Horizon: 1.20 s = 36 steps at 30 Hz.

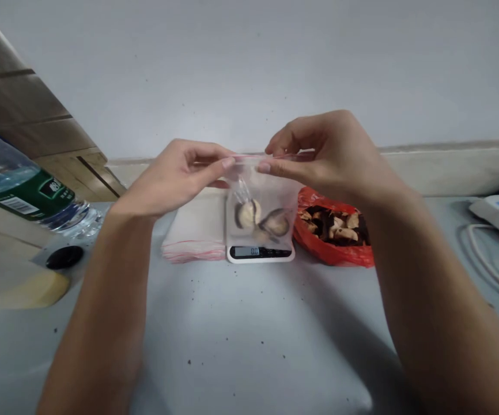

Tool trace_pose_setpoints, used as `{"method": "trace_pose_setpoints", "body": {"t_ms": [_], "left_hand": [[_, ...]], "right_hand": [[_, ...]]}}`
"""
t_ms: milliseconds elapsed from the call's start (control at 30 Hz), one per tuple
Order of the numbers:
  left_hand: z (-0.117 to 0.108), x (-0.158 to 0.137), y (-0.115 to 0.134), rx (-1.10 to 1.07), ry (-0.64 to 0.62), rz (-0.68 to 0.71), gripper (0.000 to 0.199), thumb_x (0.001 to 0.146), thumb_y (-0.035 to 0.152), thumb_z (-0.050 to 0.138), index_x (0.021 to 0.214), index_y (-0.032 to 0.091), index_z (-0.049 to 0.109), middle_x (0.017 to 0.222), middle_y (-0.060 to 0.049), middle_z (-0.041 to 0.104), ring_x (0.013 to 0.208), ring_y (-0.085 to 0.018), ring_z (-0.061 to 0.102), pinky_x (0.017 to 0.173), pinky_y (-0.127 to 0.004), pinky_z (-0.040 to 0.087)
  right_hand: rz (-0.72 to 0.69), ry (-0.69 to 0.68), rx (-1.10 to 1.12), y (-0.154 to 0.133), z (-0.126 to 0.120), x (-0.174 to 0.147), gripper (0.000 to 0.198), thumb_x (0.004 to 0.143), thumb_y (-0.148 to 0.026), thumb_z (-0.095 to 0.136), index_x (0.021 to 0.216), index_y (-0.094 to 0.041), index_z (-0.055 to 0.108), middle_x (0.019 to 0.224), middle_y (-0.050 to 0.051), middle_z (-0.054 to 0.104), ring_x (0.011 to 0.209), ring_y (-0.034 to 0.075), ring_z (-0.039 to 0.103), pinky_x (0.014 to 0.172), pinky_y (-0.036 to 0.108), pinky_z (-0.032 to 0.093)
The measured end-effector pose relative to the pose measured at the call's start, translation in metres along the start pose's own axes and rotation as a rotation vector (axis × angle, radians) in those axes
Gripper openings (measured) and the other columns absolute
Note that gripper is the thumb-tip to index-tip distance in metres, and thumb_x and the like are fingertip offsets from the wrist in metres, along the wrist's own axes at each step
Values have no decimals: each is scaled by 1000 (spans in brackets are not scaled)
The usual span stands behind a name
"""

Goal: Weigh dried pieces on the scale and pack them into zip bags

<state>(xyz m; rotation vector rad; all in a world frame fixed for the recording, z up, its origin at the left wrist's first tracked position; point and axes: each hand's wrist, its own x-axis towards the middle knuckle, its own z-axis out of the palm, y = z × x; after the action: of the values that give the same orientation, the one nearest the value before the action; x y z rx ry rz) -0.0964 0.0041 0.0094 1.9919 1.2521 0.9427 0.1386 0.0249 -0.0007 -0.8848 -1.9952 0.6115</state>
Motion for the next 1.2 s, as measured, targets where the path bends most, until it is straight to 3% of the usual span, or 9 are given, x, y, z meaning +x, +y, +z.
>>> {"method": "trace_pose_setpoints", "body": {"t_ms": [167, 267, 367, 433, 600, 767, 933, 1067, 1200], "left_hand": [[-1, 0, 0, -34, 249, 96, 15, 84, 36, 85, 88, 21, 81, 93, -3, 82, 91, -22, 79, 91, -36, 67], [-3, 0, -1, -42, 127, 64, 28, 74, 35, 91, 96, 22, 78, 100, -2, 82, 97, -23, 79, 91, -35, 66], [-2, 0, -2, -2, -13, 8, 34, 70, 38, 94, 94, 23, 76, 87, -1, 80, 94, -26, 78, 90, -38, 65], [-1, 0, -2, -3, 25, 33, 32, 72, 41, 92, 90, 22, 74, 88, -2, 80, 96, -26, 78, 93, -40, 64], [1, 0, 0, 27, 57, 34, 47, 74, 43, 91, 111, 22, 74, 91, -3, 79, 104, -29, 77, 96, -42, 63], [1, 1, 0, 20, 96, 9, 42, 77, 42, 88, 111, 20, 76, 86, -3, 80, 100, -29, 79, 95, -43, 64], [-1, 0, -2, -25, 17, 44, 47, 73, 39, 91, 114, 21, 76, 107, -5, 82, 110, -26, 76, 101, -37, 61], [0, 1, -2, 35, -45, 22, 31, 76, 44, 88, 95, 22, 78, 89, -3, 79, 98, -27, 77, 92, -39, 62], [-2, 1, -5, 65, -40, 29, 29, 76, 45, 87, 89, 21, 76, 84, -4, 75, 94, -28, 76, 90, -41, 60]], "right_hand": [[2, 42, 71, -5, -5, -1, 44, 74, -57, 94, 67, -22, 67, 69, 1, 65, 71, 19, 62, 67, 34, 53], [-11, 81, 128, -10, -5, -1, 44, 77, -56, 92, 67, -23, 65, 69, 1, 67, 70, 19, 66, 69, 36, 57], [1, 151, 130, -14, -2, 0, 43, 79, -54, 90, 66, -23, 63, 71, 1, 68, 70, 20, 69, 72, 38, 60], [11, 210, 137, -16, 0, 0, 47, 75, -55, 92, 63, -24, 60, 67, 0, 66, 67, 19, 68, 70, 37, 60], [-12, 281, 244, -14, 3, 2, 47, 68, -56, 96, 61, -25, 62, 63, 0, 66, 63, 18, 67, 63, 35, 56], [-49, 530, 73, -5, 9, 5, 39, 79, -31, 91, 58, -25, 59, 61, -1, 64, 60, 16, 60, 61, 33, 48], [-41, 344, 128, -7, 12, 3, 40, 82, -40, 90, 61, -26, 59, 61, -2, 64, 59, 16, 60, 62, 34, 50], [-97, 460, 286, -11, 15, 2, 42, 77, -41, 94, 62, -27, 58, 59, -1, 59, 57, 16, 58, 59, 35, 42], [-67, 457, 207, -12, 16, 1, 44, 77, -46, 94, 61, -29, 56, 64, 0, 61, 62, 17, 60, 63, 36, 48]]}}
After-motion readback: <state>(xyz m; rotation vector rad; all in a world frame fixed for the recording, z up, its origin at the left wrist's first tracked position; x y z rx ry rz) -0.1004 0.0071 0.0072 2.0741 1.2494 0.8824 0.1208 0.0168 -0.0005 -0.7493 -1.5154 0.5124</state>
